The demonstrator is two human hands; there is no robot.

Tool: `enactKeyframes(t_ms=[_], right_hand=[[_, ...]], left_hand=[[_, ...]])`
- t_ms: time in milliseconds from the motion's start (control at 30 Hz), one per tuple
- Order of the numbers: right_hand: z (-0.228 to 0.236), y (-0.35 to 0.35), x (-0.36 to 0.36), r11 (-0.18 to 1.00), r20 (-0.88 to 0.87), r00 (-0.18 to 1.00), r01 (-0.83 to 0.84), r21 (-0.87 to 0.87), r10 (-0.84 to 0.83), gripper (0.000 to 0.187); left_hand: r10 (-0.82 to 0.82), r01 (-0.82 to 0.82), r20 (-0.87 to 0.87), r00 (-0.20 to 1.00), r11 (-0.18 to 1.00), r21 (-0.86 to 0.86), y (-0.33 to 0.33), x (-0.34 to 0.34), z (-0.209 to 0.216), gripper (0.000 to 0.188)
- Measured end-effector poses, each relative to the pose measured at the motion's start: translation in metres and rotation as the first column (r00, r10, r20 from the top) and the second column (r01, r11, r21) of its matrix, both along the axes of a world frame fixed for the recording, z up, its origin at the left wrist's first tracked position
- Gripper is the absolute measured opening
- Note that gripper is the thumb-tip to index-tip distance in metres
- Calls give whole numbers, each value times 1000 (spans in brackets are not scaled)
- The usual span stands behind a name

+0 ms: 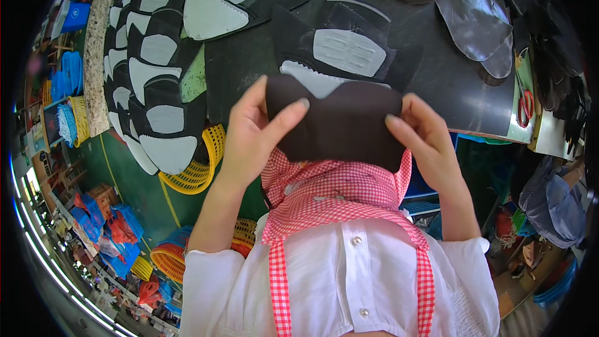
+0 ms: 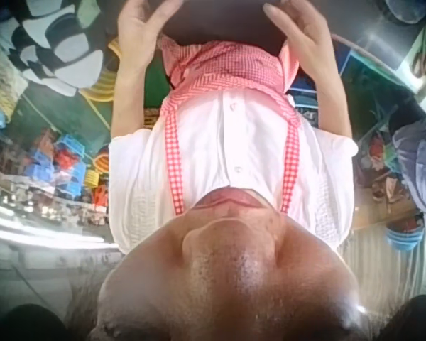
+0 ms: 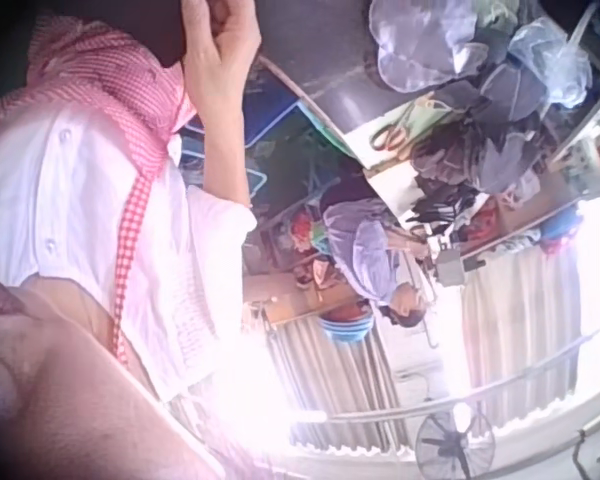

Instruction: Applying glue to shoe components with a brush and then carefully aligning and pressing pieces together for assembly.

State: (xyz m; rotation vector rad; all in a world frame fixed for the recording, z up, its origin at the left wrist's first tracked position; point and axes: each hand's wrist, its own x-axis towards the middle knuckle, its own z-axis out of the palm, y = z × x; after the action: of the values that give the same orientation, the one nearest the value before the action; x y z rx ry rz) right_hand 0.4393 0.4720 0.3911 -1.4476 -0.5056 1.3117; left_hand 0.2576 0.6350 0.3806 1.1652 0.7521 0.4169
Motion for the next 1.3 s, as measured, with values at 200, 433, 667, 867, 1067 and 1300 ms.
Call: enactKeyframes(t_ms=[200, 433, 667, 867, 1067, 1300], right_hand=[[-15, 46, 19, 1000, 758, 652, 4, -10, 5, 15], [-35, 62, 30, 1000, 915, 402, 8, -30, 24, 16], [-36, 64, 33, 997, 911, 410, 41, -58, 36, 16], [-25, 62, 37, 997, 868, 494, 27, -67, 45, 17], [-29, 24, 58, 982, 789, 612, 176, -63, -59, 30], [-38, 11, 10, 944, 985, 171, -328, 27, 31, 62]], left_hand=[[51, 10, -228, 972, 966, 257, 42, 25, -2, 17], [59, 120, -390, 919, 900, 420, 57, 34, -11, 17], [171, 223, -485, 858, 727, 650, 55, 45, -16, 16], [-125, 280, -267, 956, 103, 954, 5, 67, -30, 55], [-205, 544, -522, 828, 64, 837, -7, 69, -36, 96], [-197, 526, -505, 840, 70, 848, 3, 65, -38, 97]])
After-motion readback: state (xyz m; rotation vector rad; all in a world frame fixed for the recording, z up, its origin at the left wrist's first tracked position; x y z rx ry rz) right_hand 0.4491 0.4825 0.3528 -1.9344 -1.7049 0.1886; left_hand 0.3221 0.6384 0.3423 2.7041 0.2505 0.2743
